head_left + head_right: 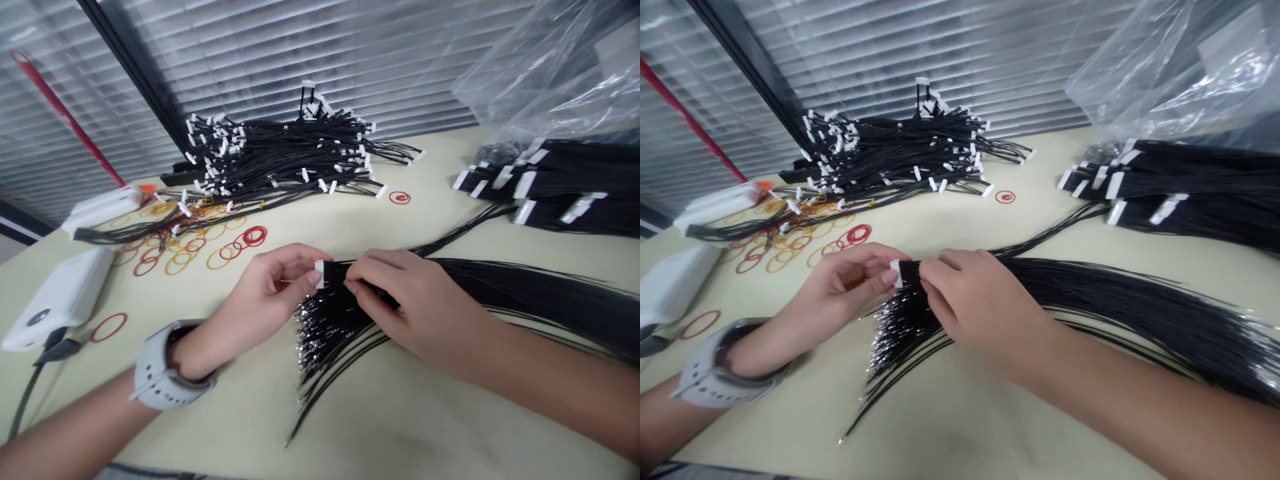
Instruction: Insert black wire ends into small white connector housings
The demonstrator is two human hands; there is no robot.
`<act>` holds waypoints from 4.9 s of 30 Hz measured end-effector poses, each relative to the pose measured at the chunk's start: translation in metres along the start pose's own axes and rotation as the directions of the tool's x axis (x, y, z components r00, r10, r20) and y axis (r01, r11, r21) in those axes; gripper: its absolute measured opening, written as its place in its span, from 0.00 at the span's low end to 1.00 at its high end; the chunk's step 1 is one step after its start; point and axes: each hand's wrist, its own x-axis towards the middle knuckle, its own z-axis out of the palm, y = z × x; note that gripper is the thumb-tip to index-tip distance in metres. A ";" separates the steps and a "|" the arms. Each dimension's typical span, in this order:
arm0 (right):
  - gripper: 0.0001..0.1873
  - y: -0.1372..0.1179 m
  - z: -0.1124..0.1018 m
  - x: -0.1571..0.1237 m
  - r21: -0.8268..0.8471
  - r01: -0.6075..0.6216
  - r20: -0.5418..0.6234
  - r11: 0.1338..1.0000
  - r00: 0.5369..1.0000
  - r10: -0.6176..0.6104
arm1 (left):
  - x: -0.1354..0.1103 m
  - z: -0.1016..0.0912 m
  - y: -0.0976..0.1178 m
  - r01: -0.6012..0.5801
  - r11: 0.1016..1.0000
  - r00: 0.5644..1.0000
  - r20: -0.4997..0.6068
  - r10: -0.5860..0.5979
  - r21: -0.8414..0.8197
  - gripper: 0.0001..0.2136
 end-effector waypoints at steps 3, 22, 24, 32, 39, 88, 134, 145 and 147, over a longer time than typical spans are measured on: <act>0.09 -0.002 0.002 0.000 -0.032 0.055 -0.021 0.998 0.998 -0.055 | -0.001 0.001 0.002 0.004 1.000 1.000 0.023 -0.004 -0.007 0.06; 0.07 -0.005 0.005 -0.001 0.038 0.051 -0.026 0.998 0.998 -0.050 | -0.001 0.004 0.001 0.091 0.992 0.996 0.026 -0.089 -0.089 0.04; 0.07 -0.004 0.004 -0.001 0.067 0.004 -0.014 0.998 1.000 -0.003 | 0.000 0.005 0.000 0.123 0.982 0.992 0.023 -0.121 -0.141 0.04; 0.05 0.000 0.005 -0.003 0.100 0.013 0.019 0.995 1.000 -0.015 | 0.002 0.005 -0.001 0.171 0.966 0.985 0.031 -0.168 -0.195 0.04; 0.04 0.001 0.007 -0.001 0.118 0.038 0.007 0.992 0.999 -0.039 | 0.002 0.005 -0.001 0.145 0.978 0.989 0.038 -0.141 -0.151 0.04; 0.10 -0.020 -0.013 -0.015 -0.145 0.271 0.072 0.952 0.962 -0.263 | -0.004 -0.022 0.010 -0.364 0.875 0.904 0.346 0.250 0.320 0.18; 0.09 -0.011 -0.002 -0.003 0.045 -0.166 0.059 0.985 0.985 0.164 | 0.008 -0.016 -0.001 0.086 0.996 0.978 0.193 -0.082 -0.012 0.05; 0.09 -0.005 -0.005 0.001 0.113 -0.244 0.024 0.963 0.970 0.243 | 0.009 -0.016 -0.003 0.105 0.994 0.983 0.148 -0.109 0.031 0.06; 0.09 -0.003 -0.004 0.001 0.130 -0.236 0.022 0.963 0.972 0.235 | 0.010 -0.015 -0.003 0.099 0.995 0.985 0.140 -0.101 0.025 0.06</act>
